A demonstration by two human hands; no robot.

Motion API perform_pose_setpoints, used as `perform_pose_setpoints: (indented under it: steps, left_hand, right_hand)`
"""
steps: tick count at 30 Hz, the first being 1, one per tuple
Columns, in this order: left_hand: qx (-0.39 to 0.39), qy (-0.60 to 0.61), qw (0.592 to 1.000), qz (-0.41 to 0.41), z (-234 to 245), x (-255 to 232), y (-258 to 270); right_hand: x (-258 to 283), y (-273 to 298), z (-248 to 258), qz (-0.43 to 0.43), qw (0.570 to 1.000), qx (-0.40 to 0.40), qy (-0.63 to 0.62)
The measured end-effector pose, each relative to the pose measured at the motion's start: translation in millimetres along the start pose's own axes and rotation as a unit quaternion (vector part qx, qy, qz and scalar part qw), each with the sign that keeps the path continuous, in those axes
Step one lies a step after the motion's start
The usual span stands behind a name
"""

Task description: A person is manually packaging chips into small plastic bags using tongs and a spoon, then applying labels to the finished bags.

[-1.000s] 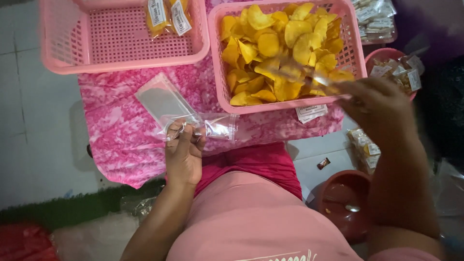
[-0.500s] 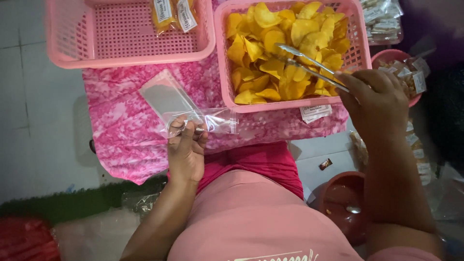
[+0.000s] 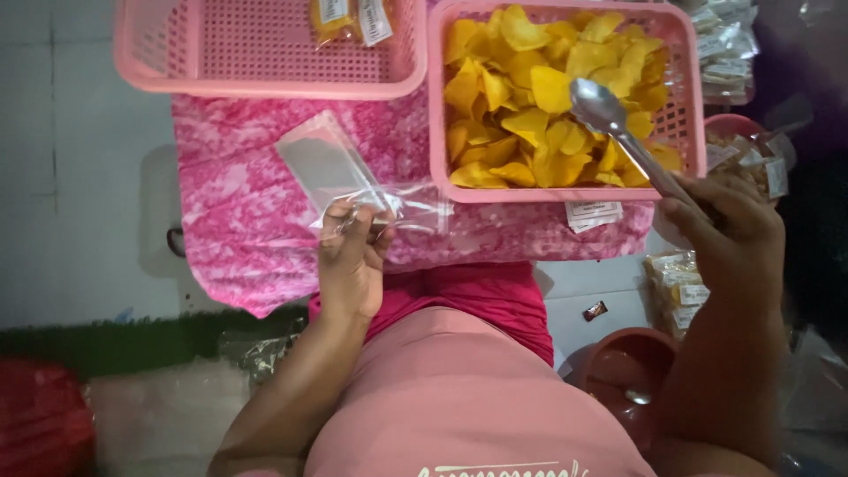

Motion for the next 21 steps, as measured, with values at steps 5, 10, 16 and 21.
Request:
perform_pose_setpoints:
  steps: [5, 10, 16, 21]
  left_hand:
    - [0.001, -0.002, 1.0, -0.03, 3.8, -7.6, -8.0]
    - [-0.008, 0.005, 0.999, -0.034, 3.1, -13.2, -6.2]
    - [0.001, 0.029, 0.998, -0.048, 11.0, -13.4, -6.7]
    - [0.039, 0.022, 0.996, -0.082, 11.1, -15.4, -5.3]
  right_hand:
    - [-23.1, 22.0, -14.8, -0.161, 0.974, 0.083, -0.135]
    - [-28.0, 37.8, -37.4, -0.183, 0.962, 0.154, -0.131]
    - [-42.8, 49.4, -62.9, -0.25, 0.932, 0.17, -0.199]
    - [-49.3, 52.0, -79.6, -0.193, 0.907, 0.202, -0.313]
Point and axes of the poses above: each hand's wrist, its own y-axis away from the middle knuckle, its own z-axis out of the back of the hand, x = y × z, the point moved 7 cm from there along -y, towards the middle knuckle, and after that the axes turned 4 degrees about -z, right-handed, at the moved point
